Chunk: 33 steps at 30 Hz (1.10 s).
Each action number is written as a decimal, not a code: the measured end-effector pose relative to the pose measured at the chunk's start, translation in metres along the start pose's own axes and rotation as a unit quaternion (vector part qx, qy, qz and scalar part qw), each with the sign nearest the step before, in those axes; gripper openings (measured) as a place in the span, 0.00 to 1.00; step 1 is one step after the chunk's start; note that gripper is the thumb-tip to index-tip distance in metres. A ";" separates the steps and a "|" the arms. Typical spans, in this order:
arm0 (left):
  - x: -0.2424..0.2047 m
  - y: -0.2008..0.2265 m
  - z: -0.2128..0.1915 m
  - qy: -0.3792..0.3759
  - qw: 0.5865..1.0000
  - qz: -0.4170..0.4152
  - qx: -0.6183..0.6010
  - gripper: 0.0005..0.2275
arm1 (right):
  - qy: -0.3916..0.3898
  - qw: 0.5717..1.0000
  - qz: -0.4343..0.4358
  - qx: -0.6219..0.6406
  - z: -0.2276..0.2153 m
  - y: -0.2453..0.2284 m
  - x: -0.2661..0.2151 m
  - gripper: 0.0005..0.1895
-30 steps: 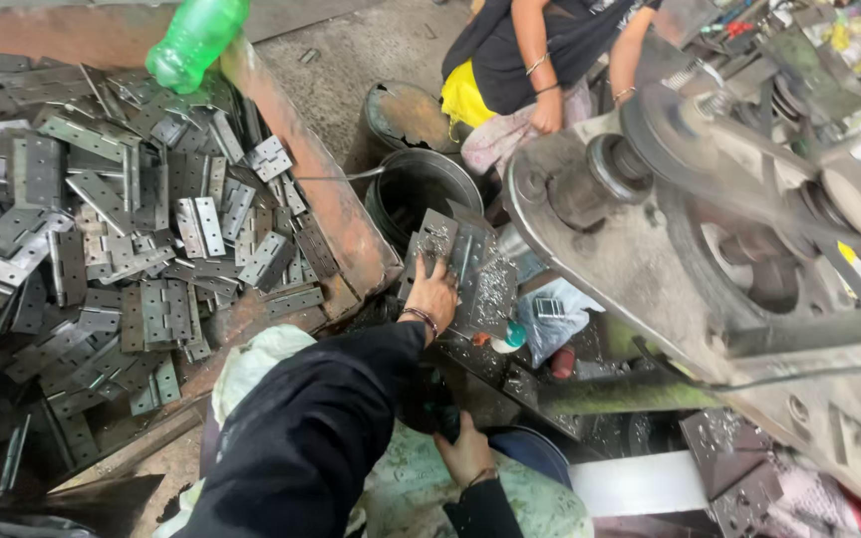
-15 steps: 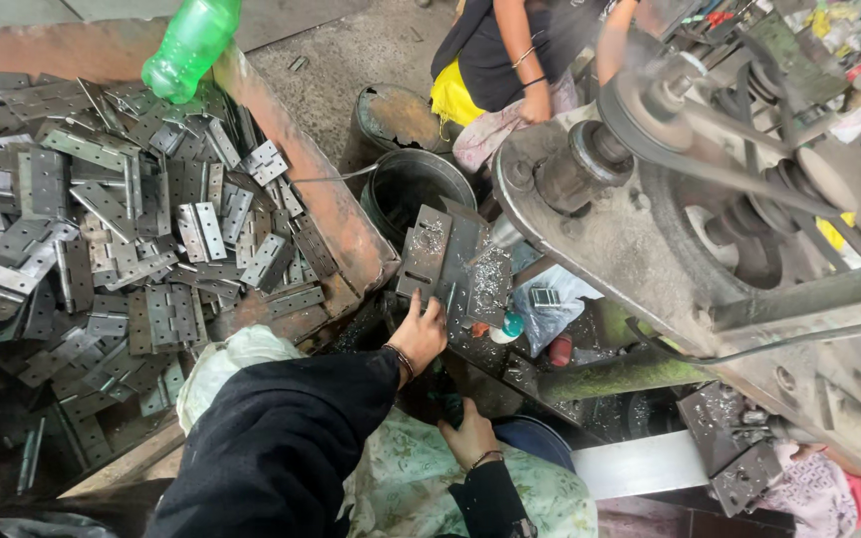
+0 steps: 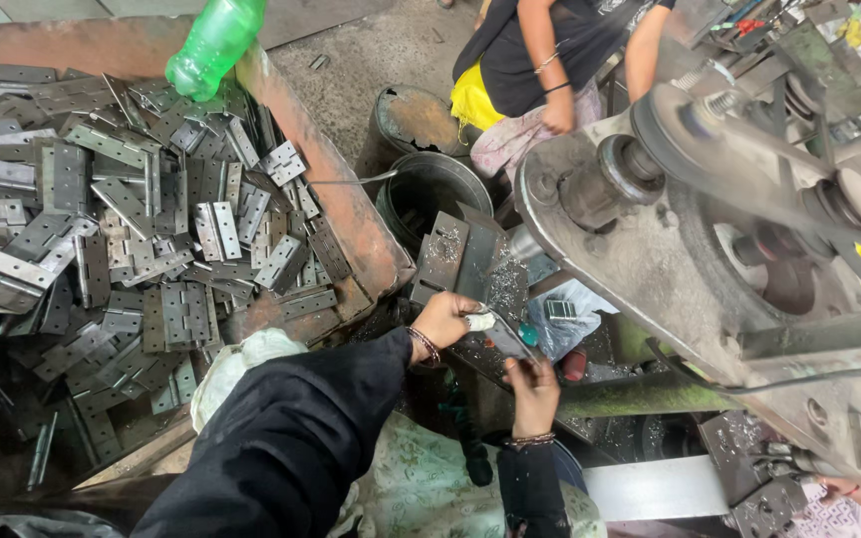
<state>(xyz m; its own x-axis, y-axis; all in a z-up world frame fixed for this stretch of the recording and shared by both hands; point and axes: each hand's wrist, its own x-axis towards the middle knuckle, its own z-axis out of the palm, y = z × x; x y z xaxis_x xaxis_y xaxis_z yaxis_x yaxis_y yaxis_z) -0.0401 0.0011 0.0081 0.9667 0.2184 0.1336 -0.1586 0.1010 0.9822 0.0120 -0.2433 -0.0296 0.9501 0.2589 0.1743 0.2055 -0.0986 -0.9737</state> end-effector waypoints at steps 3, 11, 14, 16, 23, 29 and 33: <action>0.009 0.011 -0.006 0.008 0.990 -0.036 0.136 0.14 | 0.048 0.997 -0.053 0.003 0.010 -0.012 0.017 0.17; 0.014 0.010 -0.018 -0.017 0.734 -0.024 0.679 0.17 | -0.068 0.851 -0.180 -0.488 0.079 -0.014 0.020 0.23; 0.005 -0.008 -0.003 -0.062 0.724 0.002 0.687 0.18 | -0.084 0.854 -0.194 -0.475 0.084 -0.013 0.012 0.26; -0.001 -0.018 0.008 -0.055 0.700 0.026 0.711 0.18 | -0.091 0.863 -0.198 -0.455 0.074 -0.015 0.003 0.27; 0.006 -0.027 0.027 -0.082 0.661 0.025 0.745 0.17 | -0.155 0.880 -0.093 -0.439 0.024 -0.020 -0.060 0.29; 0.013 -0.013 0.026 -0.109 0.666 0.005 0.738 0.16 | -0.205 0.835 0.128 -0.494 0.026 -0.017 -0.099 0.45; 0.011 -0.001 0.024 -0.124 0.667 -0.019 0.735 0.15 | -0.227 0.815 0.126 -0.518 0.028 -0.031 -0.088 0.44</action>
<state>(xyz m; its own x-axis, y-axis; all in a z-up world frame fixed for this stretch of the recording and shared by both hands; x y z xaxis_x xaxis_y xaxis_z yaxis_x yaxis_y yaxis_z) -0.0246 -0.0202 0.0119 0.9968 0.0571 -0.0554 0.0588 -0.9978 0.0301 -0.0848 -0.2366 -0.0193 0.8560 0.4109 -0.3136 0.3289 -0.9010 -0.2828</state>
